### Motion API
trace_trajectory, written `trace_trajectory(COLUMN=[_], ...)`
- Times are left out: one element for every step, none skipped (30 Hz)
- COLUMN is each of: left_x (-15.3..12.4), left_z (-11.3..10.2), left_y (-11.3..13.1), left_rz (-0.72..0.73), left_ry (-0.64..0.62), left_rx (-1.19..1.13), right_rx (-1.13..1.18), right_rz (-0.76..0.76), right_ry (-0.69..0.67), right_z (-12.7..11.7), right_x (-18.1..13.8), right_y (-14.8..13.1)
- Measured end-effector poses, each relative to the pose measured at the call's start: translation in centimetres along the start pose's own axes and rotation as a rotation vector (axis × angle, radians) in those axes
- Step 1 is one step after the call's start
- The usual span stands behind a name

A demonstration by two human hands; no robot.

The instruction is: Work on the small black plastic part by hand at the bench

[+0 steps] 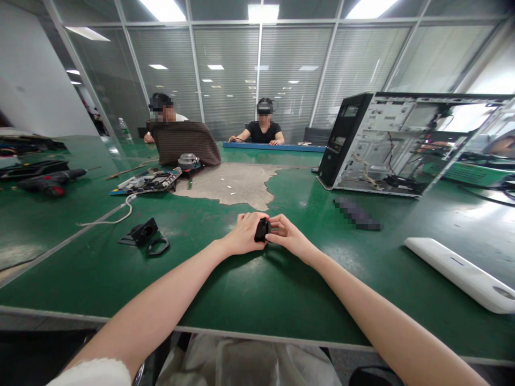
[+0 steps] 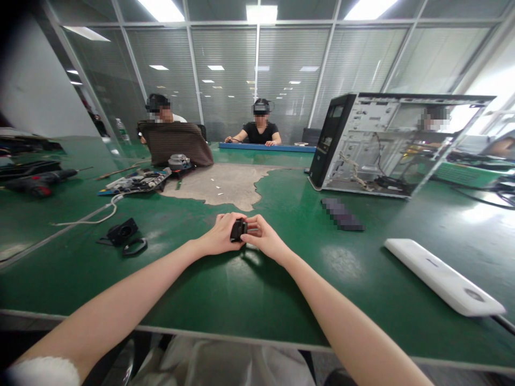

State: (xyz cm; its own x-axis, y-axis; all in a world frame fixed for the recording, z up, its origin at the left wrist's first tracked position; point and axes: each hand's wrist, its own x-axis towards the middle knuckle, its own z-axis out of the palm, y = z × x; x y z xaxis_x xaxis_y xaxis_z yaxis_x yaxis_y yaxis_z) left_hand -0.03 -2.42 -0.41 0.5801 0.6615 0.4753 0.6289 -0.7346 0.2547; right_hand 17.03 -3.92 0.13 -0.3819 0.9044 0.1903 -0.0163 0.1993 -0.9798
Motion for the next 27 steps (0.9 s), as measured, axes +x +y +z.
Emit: trace_trajectory(left_x=[0.0,0.0,0.0,0.0,0.0,0.1,0.1,0.1,0.1,0.1,0.1,0.1,0.0,0.0,0.0,0.0,0.0,0.0,0.0,0.0,0.0,0.0,0.1,0.1,0.1,0.1,0.1], left_z=[0.0,0.0,0.0,0.0,0.0,0.0,0.0,0.0,-0.1,-0.1,-0.1,-0.1,-0.1,-0.1,-0.1,-0.1,-0.1,0.0,0.0,0.1,0.1,0.1,0.2,0.2,0.1,0.1,0.1], left_y=[0.0,0.0,0.0,0.0,0.0,0.0,0.0,0.0,0.0,0.0,0.0,0.0,0.0,0.0,0.0,0.0,0.0,-0.1,-0.1,-0.1,-0.1,-0.1,-0.1,-0.1,-0.1,-0.1,-0.1], left_rz=[-0.001,-0.002,-0.003,-0.004,-0.005,-0.006,-0.007,-0.006,-0.006,-0.005,-0.004,-0.003,-0.003,-0.003,-0.004,-0.004,-0.005,-0.007,-0.009,-0.012,-0.014,-0.016,-0.017,-0.017,-0.016,-0.014,-0.013], left_ry=[-0.001,-0.002,-0.002,-0.003,-0.004,-0.005,-0.007,-0.008,-0.009,-0.009,-0.009,-0.008,-0.007,-0.006,-0.005,-0.005,-0.005,-0.005,-0.004,-0.004,-0.003,-0.002,-0.002,-0.002,-0.001,-0.001,-0.001], left_rx=[-0.002,-0.003,-0.005,-0.007,-0.008,-0.01,-0.012,-0.014,-0.016,-0.017,-0.018,-0.019,-0.018,-0.017,-0.016,-0.015,-0.014,-0.014,-0.014,-0.014,-0.013,-0.013,-0.012,-0.012,-0.011,-0.01,-0.009], right_rx=[0.004,0.008,0.01,0.012,0.011,0.008,0.003,-0.004,-0.011,-0.019,-0.027,-0.033,-0.037,-0.038,-0.037,-0.034,-0.031,-0.025,-0.017,-0.009,-0.002,0.003,0.006,0.005,0.001,-0.004,-0.01], right_rz=[-0.005,-0.009,-0.011,-0.012,-0.012,-0.01,-0.006,-0.001,0.005,0.01,0.014,0.016,0.017,0.015,0.013,0.008,0.002,-0.004,-0.009,-0.012,-0.012,-0.009,-0.004,0.003,0.01,0.019,0.028], right_ry=[0.001,0.008,0.018,0.029,0.04,0.05,0.06,0.067,0.075,0.082,0.086,0.087,0.083,0.073,0.057,0.038,0.02,0.011,0.01,0.016,0.027,0.038,0.047,0.053,0.058,0.061,0.06], right_z=[0.1,0.2,0.2,0.3,0.3,0.4,0.3,0.3,0.2,0.2,0.1,0.0,-0.1,-0.1,-0.2,-0.2,-0.2,-0.1,-0.1,-0.1,-0.1,0.0,0.0,0.0,0.0,0.0,0.0], right_x=[-0.1,-0.2,-0.2,-0.1,-0.1,0.0,0.1,0.2,0.3,0.4,0.5,0.5,0.5,0.5,0.4,0.3,0.2,0.1,0.0,-0.1,-0.1,-0.1,0.0,0.0,0.1,0.2,0.2], right_y=[-0.2,-0.3,-0.3,-0.3,-0.1,0.1,0.3,0.5,0.8,1.0,1.1,1.2,1.1,1.0,0.8,0.6,0.4,0.1,-0.1,-0.2,-0.3,-0.2,-0.1,0.0,0.2,0.4,0.5])
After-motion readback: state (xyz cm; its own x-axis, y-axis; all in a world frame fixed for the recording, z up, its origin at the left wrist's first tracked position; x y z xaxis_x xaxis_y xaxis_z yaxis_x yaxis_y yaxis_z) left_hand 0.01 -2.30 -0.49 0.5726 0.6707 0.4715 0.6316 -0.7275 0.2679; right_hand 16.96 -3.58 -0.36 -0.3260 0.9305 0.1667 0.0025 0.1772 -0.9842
